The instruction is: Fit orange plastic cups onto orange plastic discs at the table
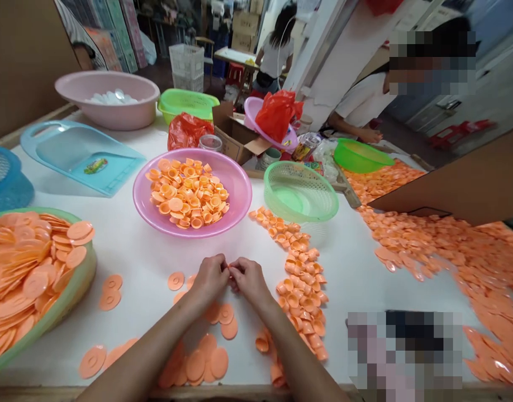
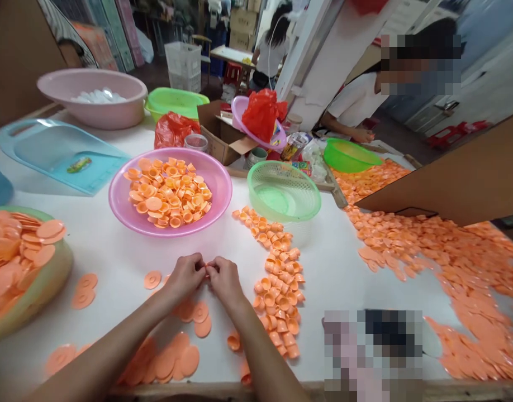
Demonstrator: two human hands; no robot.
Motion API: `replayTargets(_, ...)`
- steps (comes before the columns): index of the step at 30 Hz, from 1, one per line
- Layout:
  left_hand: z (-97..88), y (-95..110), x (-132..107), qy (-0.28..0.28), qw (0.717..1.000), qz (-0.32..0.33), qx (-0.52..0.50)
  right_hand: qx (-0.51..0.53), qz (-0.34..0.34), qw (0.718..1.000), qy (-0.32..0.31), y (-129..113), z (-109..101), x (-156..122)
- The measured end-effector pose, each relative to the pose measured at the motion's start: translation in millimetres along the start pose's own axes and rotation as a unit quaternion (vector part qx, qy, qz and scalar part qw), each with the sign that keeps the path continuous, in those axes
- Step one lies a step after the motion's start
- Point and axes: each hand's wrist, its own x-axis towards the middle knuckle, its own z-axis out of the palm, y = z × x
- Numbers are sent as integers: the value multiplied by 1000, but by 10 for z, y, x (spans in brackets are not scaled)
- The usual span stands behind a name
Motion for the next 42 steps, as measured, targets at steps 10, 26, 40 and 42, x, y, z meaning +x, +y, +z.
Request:
replayTargets(10, -1574, 781, 112, 383, 892, 198, 139, -297, -58, 944, 129, 364, -814, -646)
replayTargets(26, 13, -114, -128, 4, 949, 183, 257, -155, -47, 977, 138, 337, -615, -598)
replayTargets(40, 54, -193, -139, 23, 959, 176, 220, -124, -208, 949, 203, 354, -163, -323)
replayTargets(42, 52, -197, -139, 25, 960, 178, 214, -138, -227, 941, 211, 341, -72, -306)
